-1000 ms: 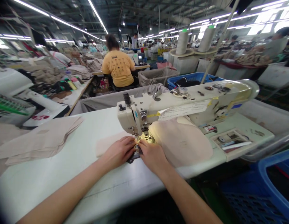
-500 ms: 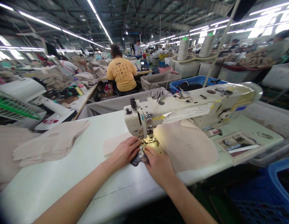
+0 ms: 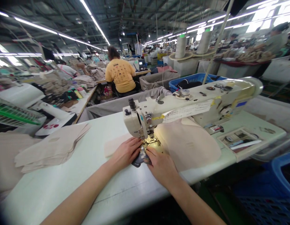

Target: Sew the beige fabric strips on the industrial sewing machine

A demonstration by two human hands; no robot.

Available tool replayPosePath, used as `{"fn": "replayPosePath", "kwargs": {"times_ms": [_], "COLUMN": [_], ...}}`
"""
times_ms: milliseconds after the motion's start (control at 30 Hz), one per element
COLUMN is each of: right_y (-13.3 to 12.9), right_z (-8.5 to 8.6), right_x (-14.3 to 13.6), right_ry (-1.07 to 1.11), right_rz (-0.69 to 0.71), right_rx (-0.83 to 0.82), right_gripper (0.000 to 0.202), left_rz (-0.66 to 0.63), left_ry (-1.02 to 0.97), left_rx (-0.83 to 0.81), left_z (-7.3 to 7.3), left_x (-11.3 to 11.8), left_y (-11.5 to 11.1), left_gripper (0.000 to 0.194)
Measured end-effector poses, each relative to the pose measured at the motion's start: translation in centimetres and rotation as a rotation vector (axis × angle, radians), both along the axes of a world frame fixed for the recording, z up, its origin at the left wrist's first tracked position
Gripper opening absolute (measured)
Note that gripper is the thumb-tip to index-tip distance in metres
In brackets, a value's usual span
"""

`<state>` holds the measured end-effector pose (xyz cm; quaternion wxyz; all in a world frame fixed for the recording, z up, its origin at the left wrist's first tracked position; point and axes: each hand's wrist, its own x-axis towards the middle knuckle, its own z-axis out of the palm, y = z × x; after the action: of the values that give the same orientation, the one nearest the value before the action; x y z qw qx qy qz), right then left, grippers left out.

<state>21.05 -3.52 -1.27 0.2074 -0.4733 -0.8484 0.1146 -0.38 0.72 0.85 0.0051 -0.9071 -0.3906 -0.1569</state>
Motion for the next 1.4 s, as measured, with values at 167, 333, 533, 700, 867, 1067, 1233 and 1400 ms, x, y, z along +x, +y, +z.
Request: {"fn": "replayPosePath", "kwargs": {"times_ms": [167, 333, 533, 700, 867, 1067, 1233, 1400], "right_y": [-0.1, -0.1, -0.1, -0.1, -0.1, 0.1, -0.1, -0.7], "right_z": [0.3, 0.1, 0.1, -0.2, -1.2, -1.8, -1.8, -1.4], "right_x": [0.0, 0.0, -0.1, 0.1, 0.7, 1.0, 2.0, 2.5], "right_ry": [-0.006, 0.005, -0.015, 0.026, 0.166, 0.253, 0.397, 0.434], "right_rz": [-0.008, -0.004, -0.008, -0.048, -0.146, -0.131, -0.137, -0.035], "right_rx": [0.002, 0.002, -0.001, 0.028, 0.105, 0.122, 0.076, 0.012], "right_gripper": [0.036, 0.036, 0.037, 0.034, 0.031, 0.028, 0.027, 0.031], "left_rz": [-0.008, -0.014, 0.024, 0.057, 0.111, 0.060, 0.590, 0.830], "left_ry": [0.002, -0.024, -0.040, -0.028, 0.042, -0.061, 0.318, 0.411], "left_rx": [0.002, -0.005, 0.000, 0.013, -0.084, -0.218, -0.182, -0.252], "left_z": [-0.1, -0.1, -0.3, -0.4, 0.7, 2.3, 2.7, 3.1], "left_x": [0.2, 0.2, 0.3, 0.6, 0.8, -1.6, -2.5, -1.8], "left_y": [0.1, -0.1, 0.1, -1.2, -5.0, -4.6, -3.8, -5.1], "left_gripper": [0.031, 0.031, 0.028, 0.026, 0.030, 0.038, 0.026, 0.031]}}
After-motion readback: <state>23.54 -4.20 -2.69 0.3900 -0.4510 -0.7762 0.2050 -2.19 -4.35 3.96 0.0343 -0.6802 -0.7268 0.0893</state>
